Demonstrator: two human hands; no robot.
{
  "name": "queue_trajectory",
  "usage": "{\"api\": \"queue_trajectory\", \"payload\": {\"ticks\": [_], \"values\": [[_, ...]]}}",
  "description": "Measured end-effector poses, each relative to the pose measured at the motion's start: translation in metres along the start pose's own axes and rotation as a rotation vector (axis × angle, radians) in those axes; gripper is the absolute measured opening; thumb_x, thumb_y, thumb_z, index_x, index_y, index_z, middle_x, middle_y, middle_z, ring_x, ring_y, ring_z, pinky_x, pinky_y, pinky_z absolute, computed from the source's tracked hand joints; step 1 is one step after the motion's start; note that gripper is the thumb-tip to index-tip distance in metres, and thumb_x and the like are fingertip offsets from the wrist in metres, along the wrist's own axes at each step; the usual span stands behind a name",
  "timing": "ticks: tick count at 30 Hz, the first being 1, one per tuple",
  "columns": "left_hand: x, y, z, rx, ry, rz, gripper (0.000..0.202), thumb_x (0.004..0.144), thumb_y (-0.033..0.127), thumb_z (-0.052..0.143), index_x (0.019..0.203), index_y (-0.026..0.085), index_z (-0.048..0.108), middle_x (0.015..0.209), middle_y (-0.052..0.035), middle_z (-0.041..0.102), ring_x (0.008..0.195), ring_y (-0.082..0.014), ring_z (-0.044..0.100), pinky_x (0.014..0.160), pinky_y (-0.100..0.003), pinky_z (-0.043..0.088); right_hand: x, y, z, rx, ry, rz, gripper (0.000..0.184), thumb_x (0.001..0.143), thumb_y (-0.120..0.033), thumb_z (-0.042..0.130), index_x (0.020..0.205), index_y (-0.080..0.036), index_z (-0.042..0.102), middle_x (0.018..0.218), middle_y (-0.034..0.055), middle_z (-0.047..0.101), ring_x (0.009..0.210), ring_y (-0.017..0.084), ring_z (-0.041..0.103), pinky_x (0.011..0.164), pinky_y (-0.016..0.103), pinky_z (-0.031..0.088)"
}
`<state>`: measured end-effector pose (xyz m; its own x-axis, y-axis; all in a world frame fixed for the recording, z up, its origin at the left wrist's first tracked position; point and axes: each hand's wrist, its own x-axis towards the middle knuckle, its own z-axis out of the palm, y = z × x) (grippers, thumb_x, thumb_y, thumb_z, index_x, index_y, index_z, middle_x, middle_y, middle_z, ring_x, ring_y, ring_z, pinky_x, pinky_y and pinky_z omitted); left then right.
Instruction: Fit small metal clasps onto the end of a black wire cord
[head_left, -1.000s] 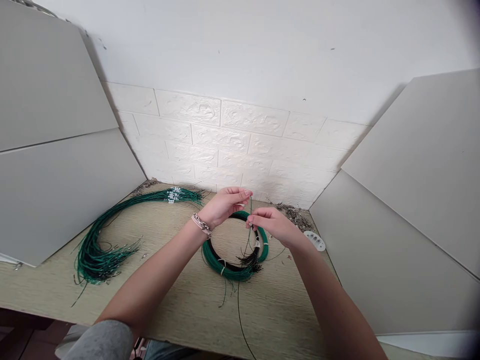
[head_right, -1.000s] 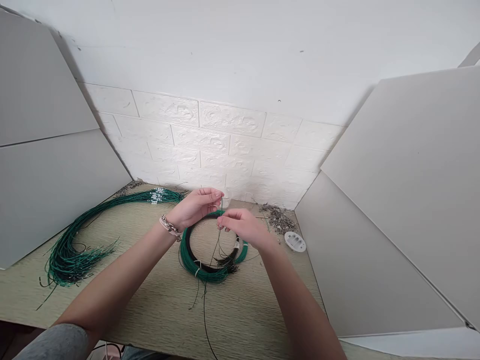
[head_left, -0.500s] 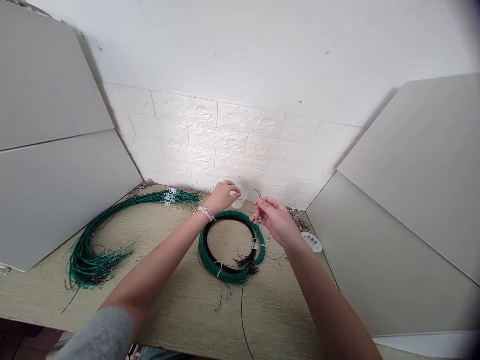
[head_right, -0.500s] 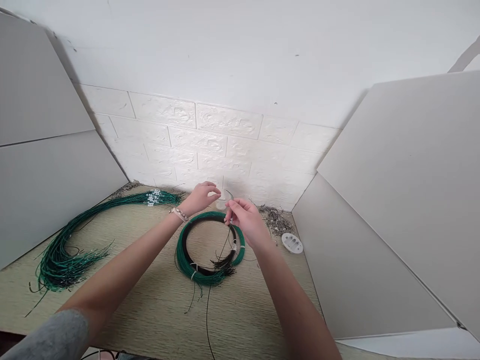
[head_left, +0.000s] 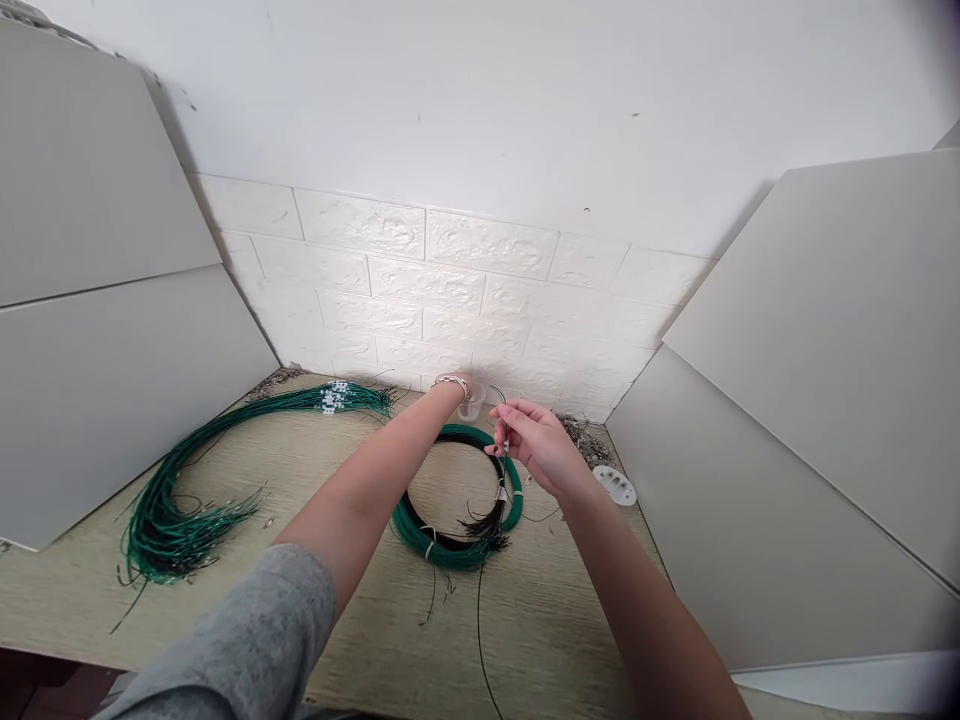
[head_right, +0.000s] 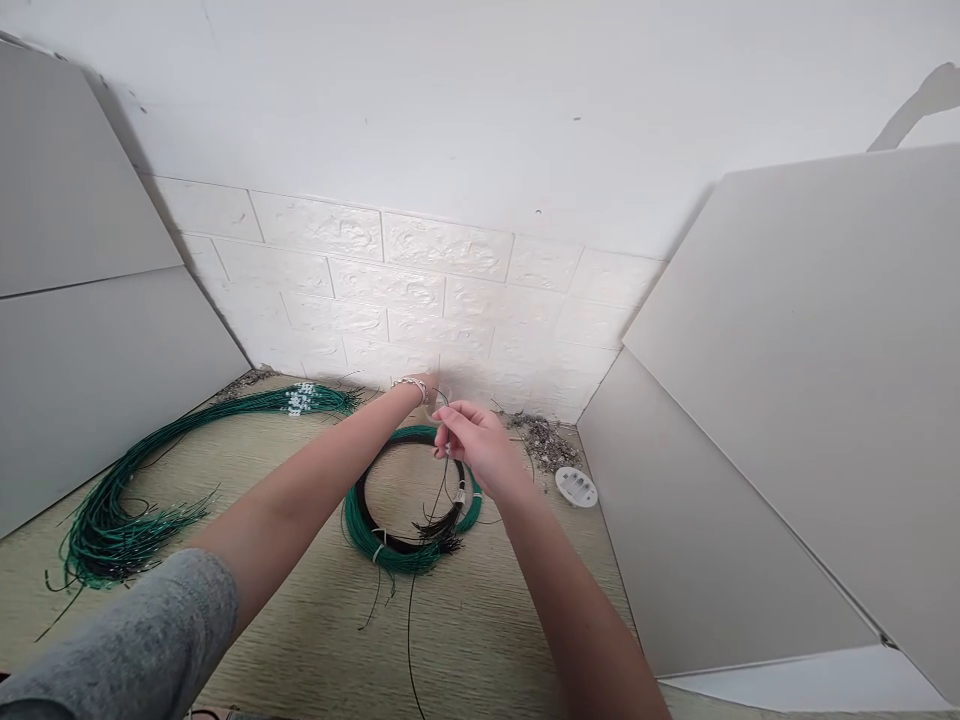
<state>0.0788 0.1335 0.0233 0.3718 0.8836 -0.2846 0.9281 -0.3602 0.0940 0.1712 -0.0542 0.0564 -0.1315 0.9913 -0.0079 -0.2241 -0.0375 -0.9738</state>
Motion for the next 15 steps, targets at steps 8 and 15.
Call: {"api": "queue_trajectory", "payload": {"ticks": [8,15], "values": [[0.0020,0.0045,0.0055,-0.028,-0.015,-0.051,0.027,0.064,0.027,0.064,0.085,0.010,0.068,0.087,-0.0154,0.066,0.086,-0.0276,0.060,0.077,-0.037,0.046,-0.0025,-0.0040,0.0003,-0.005,-0.021,0.008,0.030,0.067,-0.044,0.065,0.075,-0.016,0.058,0.055,-0.0022,0.052,0.051,0.009,0.049,0.054,0.026,0.042],[0.0034,0.0009,0.0032,-0.023,-0.029,-0.039,0.025,0.054,0.022,0.070,0.078,0.015,0.068,0.082,-0.0122,0.067,0.084,-0.0267,0.060,0.078,-0.037,0.046,-0.0029,-0.0049,0.0005,0.004,-0.018,-0.001,0.030,0.066,-0.044,0.065,0.078,-0.017,0.058,0.054,-0.0033,0.052,0.048,0.008,0.047,0.055,0.027,0.043]]}}
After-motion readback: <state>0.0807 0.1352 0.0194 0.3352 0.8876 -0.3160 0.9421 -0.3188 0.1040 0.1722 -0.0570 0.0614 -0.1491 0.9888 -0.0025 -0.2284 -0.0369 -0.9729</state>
